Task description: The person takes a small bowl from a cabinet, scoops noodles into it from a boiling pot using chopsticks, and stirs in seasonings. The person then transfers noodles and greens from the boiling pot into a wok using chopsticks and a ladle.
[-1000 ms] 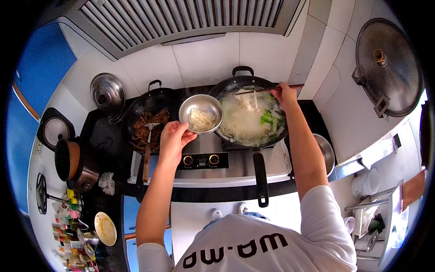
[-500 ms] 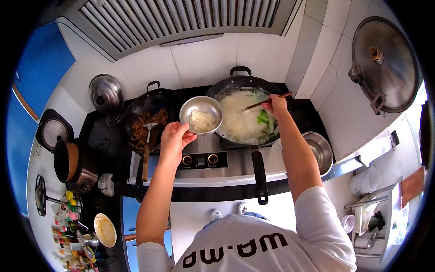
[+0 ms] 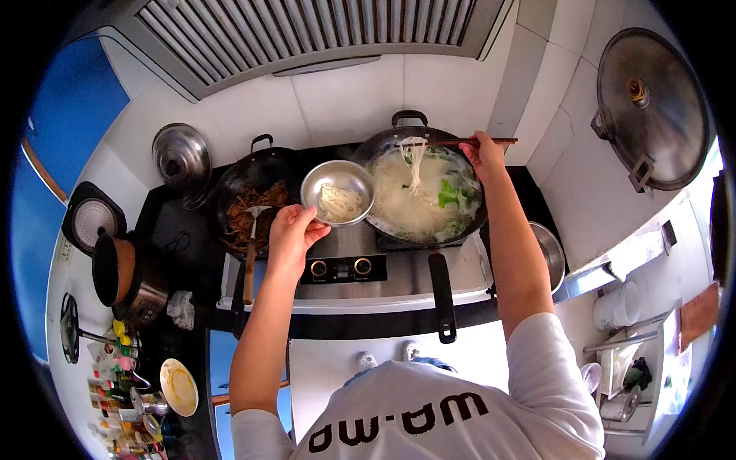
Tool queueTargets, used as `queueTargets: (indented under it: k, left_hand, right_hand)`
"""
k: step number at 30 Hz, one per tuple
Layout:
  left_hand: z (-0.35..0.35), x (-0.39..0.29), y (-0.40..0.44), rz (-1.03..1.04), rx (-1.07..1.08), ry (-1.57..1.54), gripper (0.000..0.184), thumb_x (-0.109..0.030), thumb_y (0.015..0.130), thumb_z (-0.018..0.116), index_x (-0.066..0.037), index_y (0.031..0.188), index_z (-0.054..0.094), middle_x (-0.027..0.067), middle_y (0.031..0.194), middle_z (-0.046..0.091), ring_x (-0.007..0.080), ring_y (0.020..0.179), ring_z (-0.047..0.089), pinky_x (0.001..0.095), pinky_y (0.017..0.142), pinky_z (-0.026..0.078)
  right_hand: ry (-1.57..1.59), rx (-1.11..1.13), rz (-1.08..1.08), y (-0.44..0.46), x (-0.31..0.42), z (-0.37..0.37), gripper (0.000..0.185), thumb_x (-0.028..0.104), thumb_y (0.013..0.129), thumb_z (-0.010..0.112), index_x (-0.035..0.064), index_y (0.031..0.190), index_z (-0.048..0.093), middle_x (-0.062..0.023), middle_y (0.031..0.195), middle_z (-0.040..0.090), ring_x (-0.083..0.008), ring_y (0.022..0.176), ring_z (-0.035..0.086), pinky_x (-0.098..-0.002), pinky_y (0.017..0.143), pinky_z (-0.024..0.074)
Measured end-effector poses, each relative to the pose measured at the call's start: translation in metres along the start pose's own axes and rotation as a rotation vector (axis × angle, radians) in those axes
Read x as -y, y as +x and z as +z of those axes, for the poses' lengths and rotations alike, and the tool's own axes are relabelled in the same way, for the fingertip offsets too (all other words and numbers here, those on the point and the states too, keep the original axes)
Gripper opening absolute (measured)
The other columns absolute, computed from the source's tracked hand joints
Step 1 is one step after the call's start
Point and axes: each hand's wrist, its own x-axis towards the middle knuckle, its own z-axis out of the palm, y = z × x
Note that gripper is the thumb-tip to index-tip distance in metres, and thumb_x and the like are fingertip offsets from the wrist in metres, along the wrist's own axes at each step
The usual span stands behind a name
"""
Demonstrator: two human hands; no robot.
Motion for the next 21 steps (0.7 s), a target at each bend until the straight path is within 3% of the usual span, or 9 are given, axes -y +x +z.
queueTargets:
  k: [4,6,7,9,11,14,15,18,21]
  left_hand:
    - [0.001,0.003,0.002,-0.008,0.002,-0.008,0.011,-0.010,0.082,0.055,-0.003,0.082,0.047,0.0058,0.072,0.054,0.0132,0.063,0.057,0.0269,0.063,0.052]
    - [0.000,0.003,0.003,-0.010,-0.003,-0.009,0.011,-0.010,0.082,0.055,-0.003,0.081,0.047,0.0057,0.071,0.054,0.0132,0.063,0.057,0.0269,0.063,0.052]
    - [0.000,0.003,0.003,-0.012,0.003,-0.012,0.011,-0.010,0.082,0.055,-0.003,0.081,0.047,0.0056,0.071,0.054,0.0133,0.063,0.057,0.0269,0.063,0.052]
    - [-0.001,0.005,0.004,-0.019,0.009,-0.014,0.011,-0.010,0.082,0.055,-0.003,0.081,0.047,0.0055,0.070,0.054,0.0135,0.062,0.057,0.0269,0.062,0.052]
    - [-0.002,0.006,0.005,-0.018,-0.008,-0.022,0.011,-0.010,0.082,0.056,-0.004,0.080,0.047,0.0055,0.070,0.054,0.0137,0.062,0.057,0.0267,0.062,0.052]
    - [-0.004,0.005,0.004,-0.015,-0.015,-0.022,0.011,-0.010,0.082,0.056,-0.004,0.079,0.047,0.0056,0.070,0.054,0.0137,0.061,0.057,0.0265,0.062,0.052]
    - [-0.004,0.005,0.003,-0.016,-0.017,-0.021,0.011,-0.010,0.082,0.056,-0.004,0.079,0.047,0.0056,0.070,0.054,0.0137,0.061,0.057,0.0265,0.062,0.052]
    - [-0.003,0.004,0.003,-0.016,-0.016,-0.025,0.011,-0.010,0.082,0.055,-0.004,0.079,0.047,0.0056,0.070,0.054,0.0138,0.061,0.057,0.0265,0.062,0.052]
    - [-0.003,0.004,0.003,-0.015,-0.027,-0.023,0.011,-0.010,0.082,0.055,-0.003,0.079,0.047,0.0056,0.070,0.054,0.0136,0.061,0.057,0.0264,0.062,0.053]
  right_hand:
    - [-0.149,0.056,-0.108,-0.003,0.002,-0.004,0.017,0.014,0.083,0.050,-0.0022,0.081,0.049,-0.0128,0.067,0.056,-0.0205,0.047,0.056,-0.0274,0.041,0.0490]
    - [-0.448,0.030,-0.176,-0.009,0.012,-0.004,0.020,0.019,0.084,0.050,0.0000,0.077,0.050,-0.0098,0.061,0.056,-0.0176,0.042,0.053,-0.0281,0.038,0.0442]
    - [-0.450,0.029,-0.174,-0.012,0.012,-0.002,0.020,0.019,0.084,0.050,0.0000,0.077,0.050,-0.0098,0.061,0.056,-0.0176,0.042,0.053,-0.0281,0.038,0.0442]
    - [-0.637,0.253,-0.141,-0.021,0.008,0.003,0.025,0.022,0.084,0.052,-0.0004,0.074,0.051,-0.0071,0.055,0.055,-0.0157,0.038,0.051,-0.0277,0.038,0.0402]
    - [-0.677,0.339,-0.076,-0.033,0.007,0.004,0.027,0.023,0.084,0.053,-0.0006,0.072,0.051,-0.0061,0.054,0.055,-0.0160,0.039,0.051,-0.0278,0.039,0.0403]
    - [-1.062,0.314,-0.214,-0.032,0.007,-0.002,0.025,0.022,0.083,0.053,-0.0002,0.072,0.050,-0.0073,0.055,0.055,-0.0180,0.041,0.054,-0.0293,0.040,0.0433]
    - [-1.061,0.315,-0.212,-0.031,0.001,-0.004,0.025,0.022,0.083,0.053,-0.0002,0.072,0.050,-0.0073,0.055,0.055,-0.0180,0.041,0.054,-0.0293,0.040,0.0433]
    - [-0.501,0.235,0.028,-0.020,-0.024,-0.016,0.015,0.010,0.083,0.049,-0.0019,0.073,0.051,-0.0133,0.063,0.056,-0.0215,0.046,0.058,-0.0286,0.043,0.0520]
    - [-0.216,0.106,0.198,-0.012,-0.039,-0.023,0.017,0.013,0.082,0.052,-0.0010,0.072,0.049,-0.0110,0.059,0.055,-0.0186,0.047,0.057,-0.0242,0.041,0.0505]
